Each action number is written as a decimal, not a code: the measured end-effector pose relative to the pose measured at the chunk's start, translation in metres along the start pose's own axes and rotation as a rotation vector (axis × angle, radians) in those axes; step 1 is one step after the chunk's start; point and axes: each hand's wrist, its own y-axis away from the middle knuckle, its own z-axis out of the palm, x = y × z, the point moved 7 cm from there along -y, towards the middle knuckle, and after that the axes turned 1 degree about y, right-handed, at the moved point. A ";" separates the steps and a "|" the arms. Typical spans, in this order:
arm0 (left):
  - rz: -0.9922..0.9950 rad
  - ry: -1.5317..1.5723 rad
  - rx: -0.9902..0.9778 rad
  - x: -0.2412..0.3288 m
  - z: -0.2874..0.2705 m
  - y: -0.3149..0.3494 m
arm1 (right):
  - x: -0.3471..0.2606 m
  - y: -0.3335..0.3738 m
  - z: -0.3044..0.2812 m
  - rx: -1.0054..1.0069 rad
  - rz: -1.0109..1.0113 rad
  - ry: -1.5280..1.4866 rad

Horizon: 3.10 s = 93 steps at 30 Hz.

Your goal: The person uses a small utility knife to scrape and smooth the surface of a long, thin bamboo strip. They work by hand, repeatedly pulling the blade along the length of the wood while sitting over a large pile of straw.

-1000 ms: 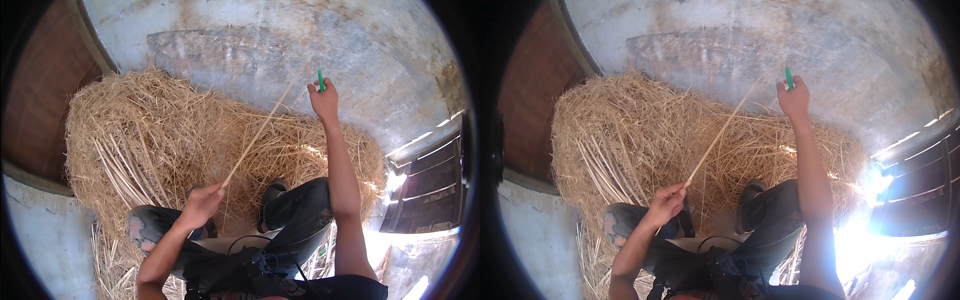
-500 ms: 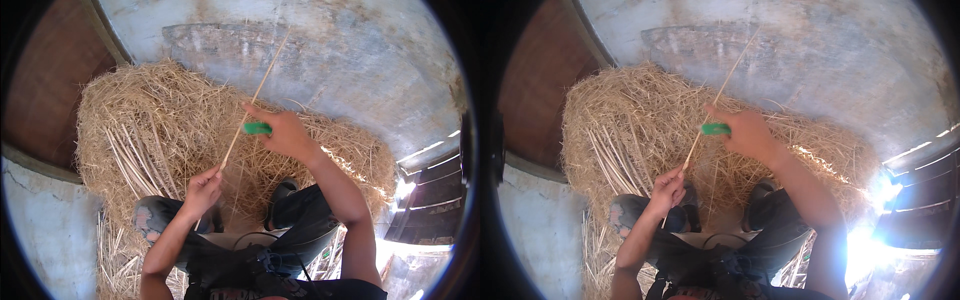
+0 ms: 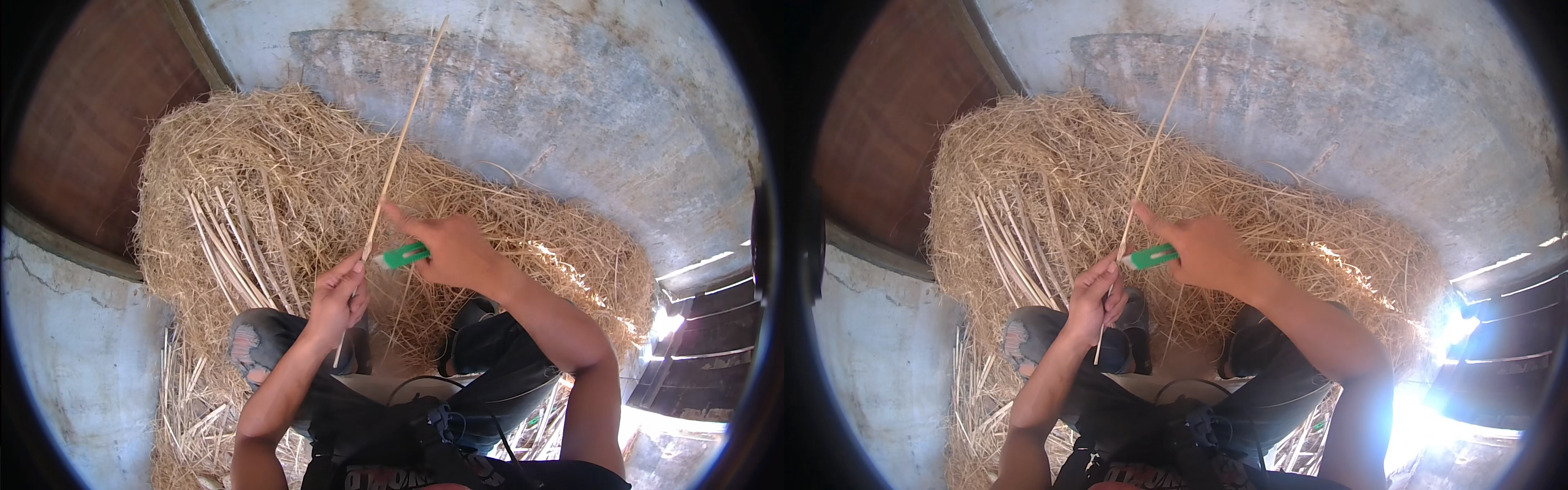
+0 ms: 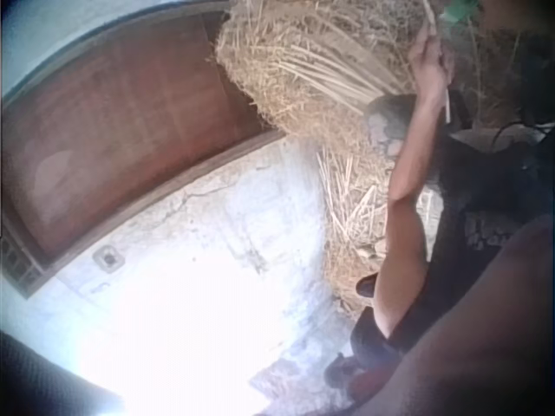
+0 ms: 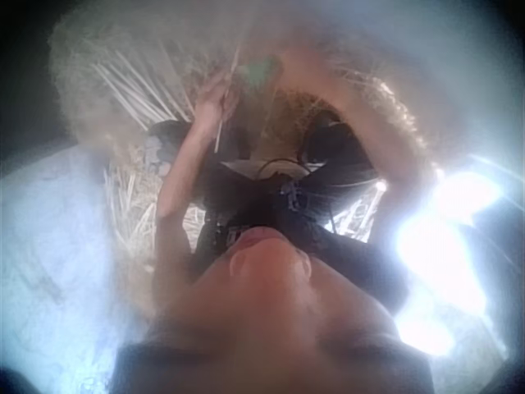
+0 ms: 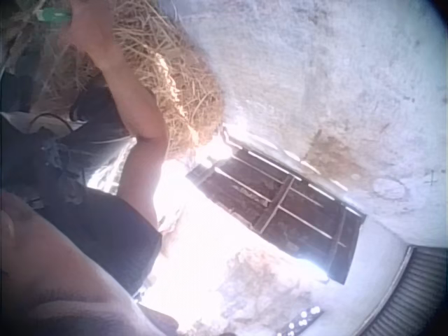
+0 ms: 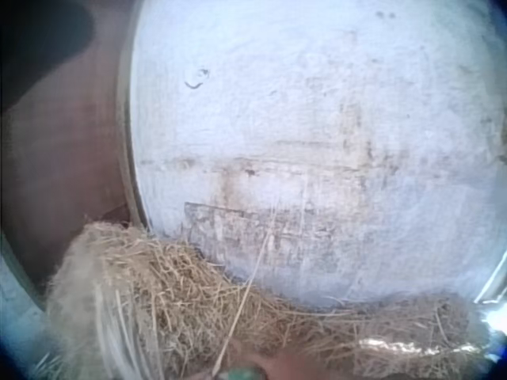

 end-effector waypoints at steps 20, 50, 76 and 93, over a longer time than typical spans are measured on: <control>0.099 -0.135 -0.015 -0.003 0.006 0.001 | 0.010 -0.002 0.017 0.047 0.279 0.033; -0.057 -0.098 -0.376 -0.032 0.030 0.018 | 0.194 0.072 -0.123 0.802 0.515 -1.182; -0.085 -0.051 -0.524 -0.022 0.046 0.018 | 0.115 0.034 -0.087 0.480 0.512 -1.048; -0.150 0.141 -0.211 -0.014 0.026 0.009 | 0.026 0.020 -0.017 0.003 0.297 -0.046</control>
